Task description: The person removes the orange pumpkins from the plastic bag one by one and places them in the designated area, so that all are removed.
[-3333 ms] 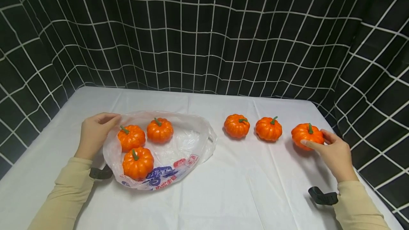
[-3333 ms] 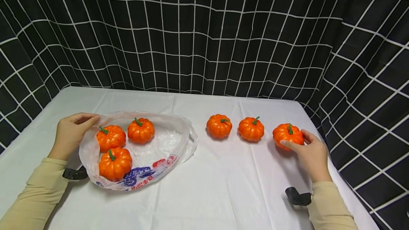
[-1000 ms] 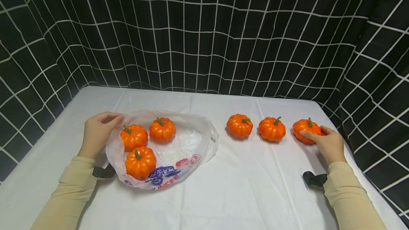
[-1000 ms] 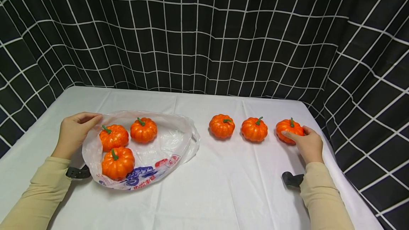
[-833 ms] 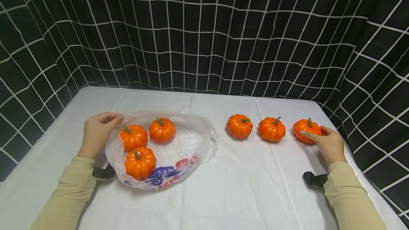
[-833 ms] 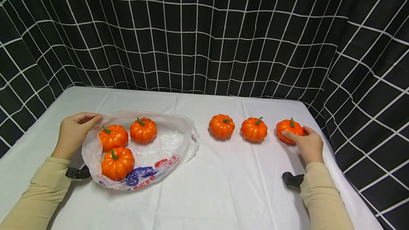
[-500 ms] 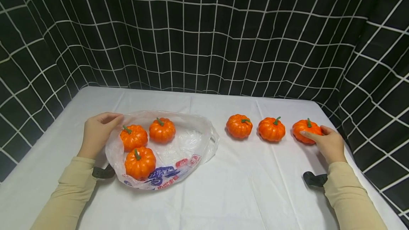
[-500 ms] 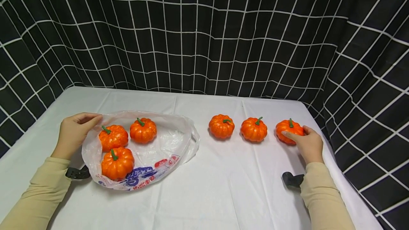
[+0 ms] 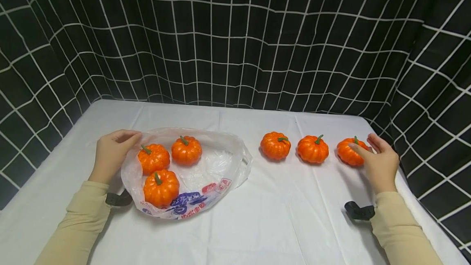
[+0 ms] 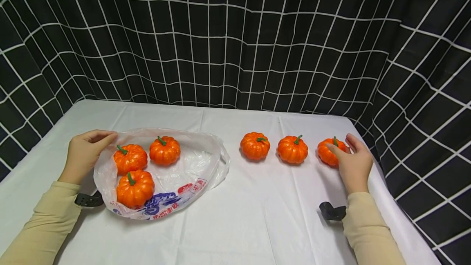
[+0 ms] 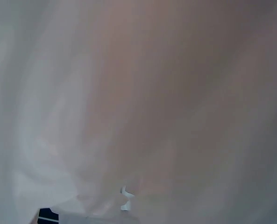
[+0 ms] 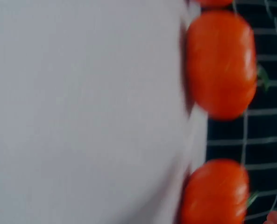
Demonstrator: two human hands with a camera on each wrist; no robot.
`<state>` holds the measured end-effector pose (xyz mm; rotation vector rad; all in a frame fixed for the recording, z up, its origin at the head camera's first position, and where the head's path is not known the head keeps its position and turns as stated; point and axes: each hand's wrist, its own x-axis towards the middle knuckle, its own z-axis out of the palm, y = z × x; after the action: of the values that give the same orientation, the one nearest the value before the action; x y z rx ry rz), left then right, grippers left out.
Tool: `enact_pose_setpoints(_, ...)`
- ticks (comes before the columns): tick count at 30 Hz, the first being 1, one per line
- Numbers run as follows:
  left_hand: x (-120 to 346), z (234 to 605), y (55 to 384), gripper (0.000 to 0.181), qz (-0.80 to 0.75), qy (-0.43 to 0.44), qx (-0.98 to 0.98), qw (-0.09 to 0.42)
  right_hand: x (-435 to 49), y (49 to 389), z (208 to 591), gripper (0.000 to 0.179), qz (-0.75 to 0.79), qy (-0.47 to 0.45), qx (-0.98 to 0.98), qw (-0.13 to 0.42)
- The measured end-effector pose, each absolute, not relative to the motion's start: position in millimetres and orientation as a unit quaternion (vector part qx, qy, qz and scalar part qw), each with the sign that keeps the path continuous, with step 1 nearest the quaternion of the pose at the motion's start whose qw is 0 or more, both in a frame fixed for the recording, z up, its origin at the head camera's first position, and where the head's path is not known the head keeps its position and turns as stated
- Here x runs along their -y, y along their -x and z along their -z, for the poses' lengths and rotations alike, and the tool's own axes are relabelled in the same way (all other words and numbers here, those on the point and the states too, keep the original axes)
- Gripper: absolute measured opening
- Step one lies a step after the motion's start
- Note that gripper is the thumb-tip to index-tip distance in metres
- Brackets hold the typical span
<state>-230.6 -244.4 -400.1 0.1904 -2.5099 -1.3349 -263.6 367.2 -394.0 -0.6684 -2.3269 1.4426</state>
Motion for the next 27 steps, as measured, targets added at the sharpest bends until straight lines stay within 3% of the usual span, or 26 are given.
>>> enact_pose_setpoints(15, 245, 400, 230, 0.048, 0.461, -0.067, 0.873, 0.146, -275, 235, 370, 0.071, -0.502, 0.066, 0.848, 0.158)
enact_pose_setpoints(27, 244, 400, 233, 0.046, 0.467, -0.061, 0.868, 0.154, -210, 232, 377, 0.067, -0.541, -0.026, 0.836, 0.090)
